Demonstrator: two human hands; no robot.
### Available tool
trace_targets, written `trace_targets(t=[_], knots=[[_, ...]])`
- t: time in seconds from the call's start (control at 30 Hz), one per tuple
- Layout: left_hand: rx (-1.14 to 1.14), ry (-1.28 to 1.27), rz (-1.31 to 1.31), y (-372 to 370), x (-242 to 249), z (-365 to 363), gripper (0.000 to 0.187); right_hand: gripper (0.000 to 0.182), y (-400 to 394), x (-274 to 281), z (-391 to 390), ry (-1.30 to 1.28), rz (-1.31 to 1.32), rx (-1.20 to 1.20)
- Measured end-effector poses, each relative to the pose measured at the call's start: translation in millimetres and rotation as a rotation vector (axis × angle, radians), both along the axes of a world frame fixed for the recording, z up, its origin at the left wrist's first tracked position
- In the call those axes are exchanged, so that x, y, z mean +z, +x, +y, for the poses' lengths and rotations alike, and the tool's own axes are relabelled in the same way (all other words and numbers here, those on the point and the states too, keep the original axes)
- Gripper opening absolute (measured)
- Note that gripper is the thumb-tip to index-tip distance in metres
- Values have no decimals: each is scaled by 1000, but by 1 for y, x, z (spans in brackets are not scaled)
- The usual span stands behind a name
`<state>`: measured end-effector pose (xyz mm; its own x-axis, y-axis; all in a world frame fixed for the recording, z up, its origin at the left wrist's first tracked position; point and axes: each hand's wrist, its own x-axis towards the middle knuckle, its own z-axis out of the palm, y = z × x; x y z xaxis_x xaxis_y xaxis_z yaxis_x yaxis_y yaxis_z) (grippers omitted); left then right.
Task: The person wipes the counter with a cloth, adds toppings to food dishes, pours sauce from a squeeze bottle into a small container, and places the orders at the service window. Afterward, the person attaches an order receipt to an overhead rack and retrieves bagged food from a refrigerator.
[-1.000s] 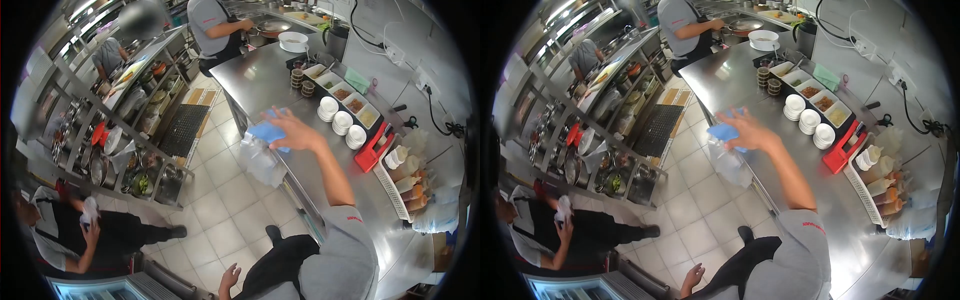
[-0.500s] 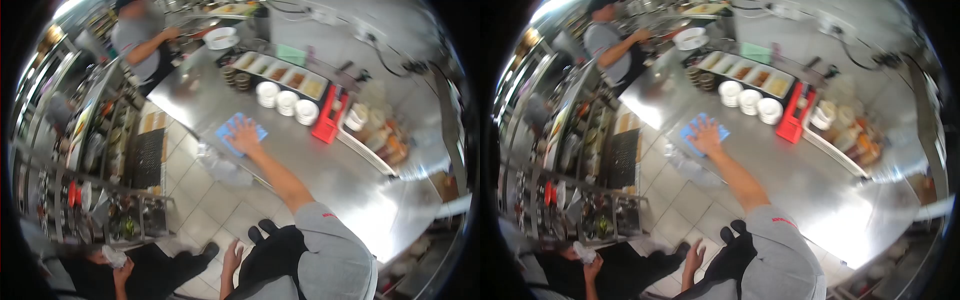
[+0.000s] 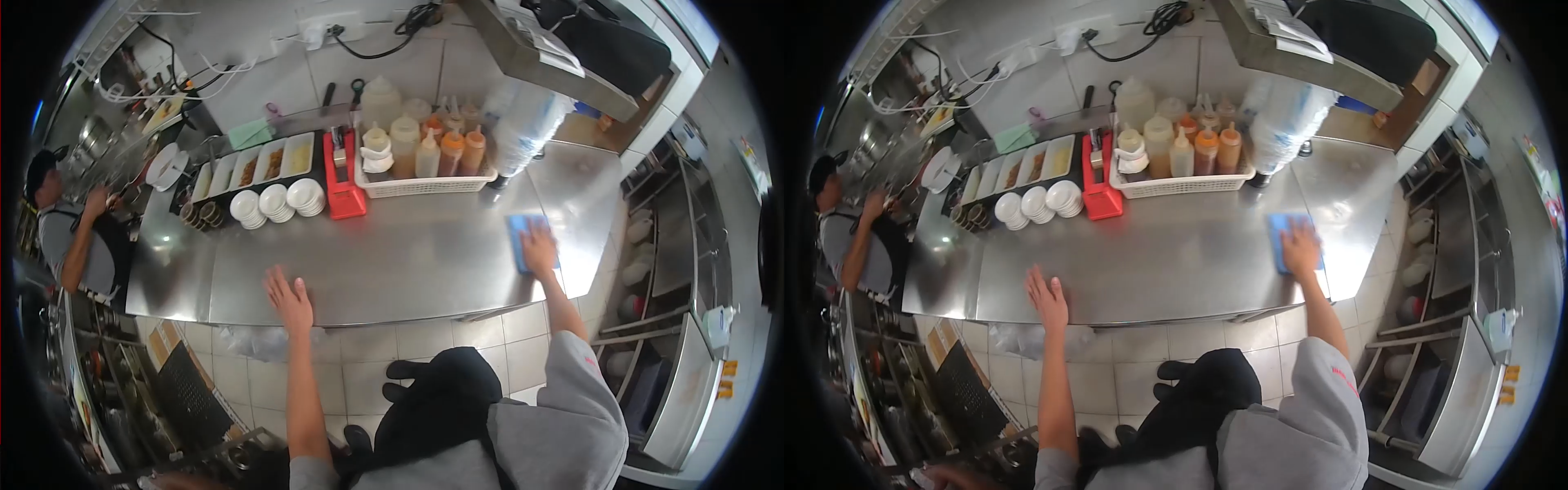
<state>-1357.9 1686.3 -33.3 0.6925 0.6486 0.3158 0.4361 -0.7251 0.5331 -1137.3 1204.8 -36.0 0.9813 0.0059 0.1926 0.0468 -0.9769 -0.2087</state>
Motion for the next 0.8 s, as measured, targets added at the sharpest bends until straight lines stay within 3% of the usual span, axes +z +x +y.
trace_targets(t=[0.1, 0.23, 0.4, 0.43, 0.5, 0.63, 0.8], knots=[[77, 69, 42, 6, -4, -3, 58, 54, -42, -4, -57, -78, 36, -243], [87, 113, 106, 8, -2, -6, 58, 57, -77, -19, -2, -107, 25, -262], [61, 103, 147, 7, -5, -4, 56, 76, -144, -3, 195, 109, -182, 454], [56, 95, 139, 7, -4, -4, 55, 76, -157, 11, 234, 112, -16, 576], [48, 114, 140, 5, -6, -2, 55, 76, -183, 16, 285, 133, -45, 886], [56, 134, 151, 3, -8, 3, 56, 74, -179, 11, 286, 20, -73, 1145], [55, 98, 185, 6, -4, 3, 56, 64, -133, 13, 187, 67, 31, 1023]])
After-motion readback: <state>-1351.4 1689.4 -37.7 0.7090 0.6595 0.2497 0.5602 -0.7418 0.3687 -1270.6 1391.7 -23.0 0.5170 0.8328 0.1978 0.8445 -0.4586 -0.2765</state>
